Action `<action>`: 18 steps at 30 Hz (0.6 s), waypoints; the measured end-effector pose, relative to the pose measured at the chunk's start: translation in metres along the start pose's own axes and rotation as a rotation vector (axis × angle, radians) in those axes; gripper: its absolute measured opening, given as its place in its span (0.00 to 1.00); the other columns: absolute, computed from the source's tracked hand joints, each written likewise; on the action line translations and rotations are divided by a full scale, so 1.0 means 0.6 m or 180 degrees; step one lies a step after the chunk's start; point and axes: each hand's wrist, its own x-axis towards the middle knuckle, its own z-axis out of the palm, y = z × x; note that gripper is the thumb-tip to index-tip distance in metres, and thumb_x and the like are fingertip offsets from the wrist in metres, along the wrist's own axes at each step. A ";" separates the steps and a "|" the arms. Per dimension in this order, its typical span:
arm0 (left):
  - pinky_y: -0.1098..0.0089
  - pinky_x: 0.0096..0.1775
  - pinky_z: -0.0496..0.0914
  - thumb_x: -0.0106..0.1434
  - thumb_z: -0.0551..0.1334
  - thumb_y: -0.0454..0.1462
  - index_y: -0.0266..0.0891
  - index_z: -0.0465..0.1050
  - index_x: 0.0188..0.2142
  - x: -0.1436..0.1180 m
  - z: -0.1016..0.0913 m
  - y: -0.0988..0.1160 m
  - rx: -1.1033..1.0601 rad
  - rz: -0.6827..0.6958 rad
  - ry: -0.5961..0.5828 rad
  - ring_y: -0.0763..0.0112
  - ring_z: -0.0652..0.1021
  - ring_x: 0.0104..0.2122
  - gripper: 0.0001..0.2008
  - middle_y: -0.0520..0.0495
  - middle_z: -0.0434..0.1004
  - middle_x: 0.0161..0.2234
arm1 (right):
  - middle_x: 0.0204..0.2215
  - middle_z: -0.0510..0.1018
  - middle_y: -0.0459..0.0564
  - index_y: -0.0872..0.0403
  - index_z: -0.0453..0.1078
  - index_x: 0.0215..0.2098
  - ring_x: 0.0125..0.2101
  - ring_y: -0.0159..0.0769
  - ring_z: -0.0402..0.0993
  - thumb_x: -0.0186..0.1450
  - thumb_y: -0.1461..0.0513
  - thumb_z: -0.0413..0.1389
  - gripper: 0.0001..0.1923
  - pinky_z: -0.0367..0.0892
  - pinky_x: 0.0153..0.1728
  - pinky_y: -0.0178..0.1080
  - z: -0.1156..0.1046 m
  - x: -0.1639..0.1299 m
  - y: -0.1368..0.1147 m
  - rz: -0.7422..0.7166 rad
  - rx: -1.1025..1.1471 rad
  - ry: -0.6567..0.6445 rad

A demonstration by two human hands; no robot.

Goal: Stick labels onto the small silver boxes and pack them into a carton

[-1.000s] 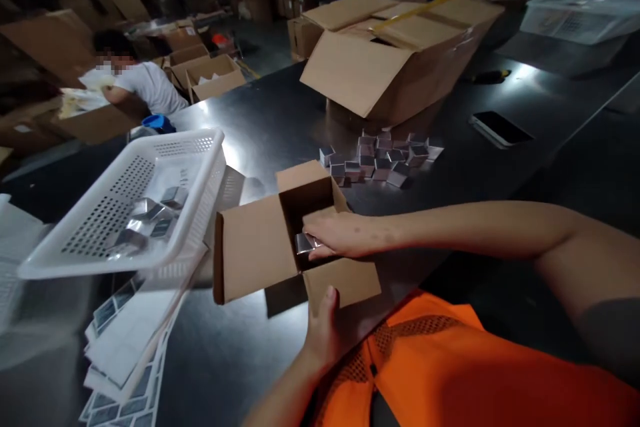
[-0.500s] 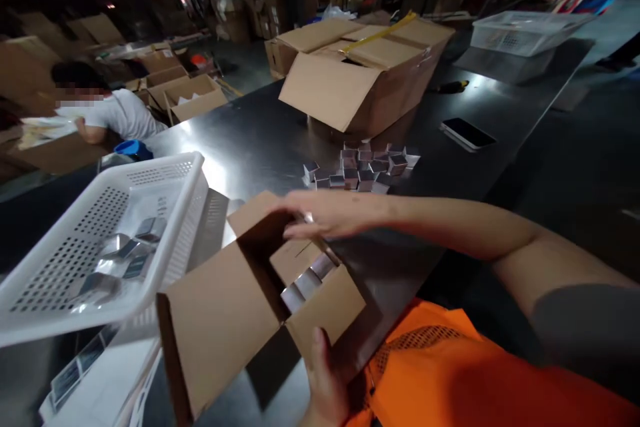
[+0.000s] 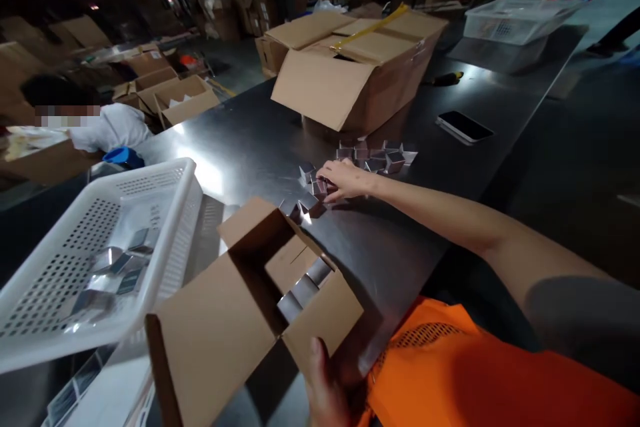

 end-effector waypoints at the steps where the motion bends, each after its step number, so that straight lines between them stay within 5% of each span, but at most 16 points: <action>1: 0.52 0.58 0.74 0.53 0.67 0.64 0.41 0.83 0.48 0.000 -0.001 0.000 0.0075 0.0007 0.0123 0.42 0.77 0.57 0.35 0.37 0.84 0.45 | 0.53 0.72 0.62 0.55 0.69 0.57 0.52 0.53 0.68 0.63 0.51 0.67 0.29 0.55 0.48 0.44 0.002 0.003 -0.001 -0.0082 -0.0003 0.0015; 10: 0.54 0.65 0.64 0.56 0.69 0.56 0.41 0.81 0.51 0.001 -0.006 0.006 -0.0132 -0.0020 0.0259 0.47 0.73 0.62 0.30 0.40 0.83 0.50 | 0.50 0.75 0.55 0.53 0.75 0.48 0.53 0.48 0.63 0.60 0.72 0.61 0.19 0.51 0.47 0.44 0.002 0.029 -0.011 -0.0833 -0.0031 -0.0171; 14: 0.53 0.67 0.61 0.51 0.70 0.61 0.41 0.82 0.50 0.002 -0.006 0.009 -0.0422 -0.0377 -0.0239 0.45 0.74 0.61 0.35 0.38 0.82 0.52 | 0.50 0.74 0.56 0.54 0.71 0.57 0.51 0.46 0.66 0.59 0.69 0.64 0.27 0.55 0.45 0.41 -0.001 0.038 -0.022 -0.0969 -0.0067 -0.0345; 18: 0.53 0.66 0.63 0.52 0.65 0.66 0.40 0.82 0.51 0.002 -0.018 0.020 -0.0104 -0.0463 -0.0315 0.43 0.75 0.60 0.39 0.36 0.82 0.50 | 0.49 0.75 0.53 0.54 0.76 0.46 0.47 0.43 0.68 0.58 0.59 0.69 0.19 0.57 0.37 0.37 -0.006 0.046 -0.038 -0.0991 -0.0072 -0.0522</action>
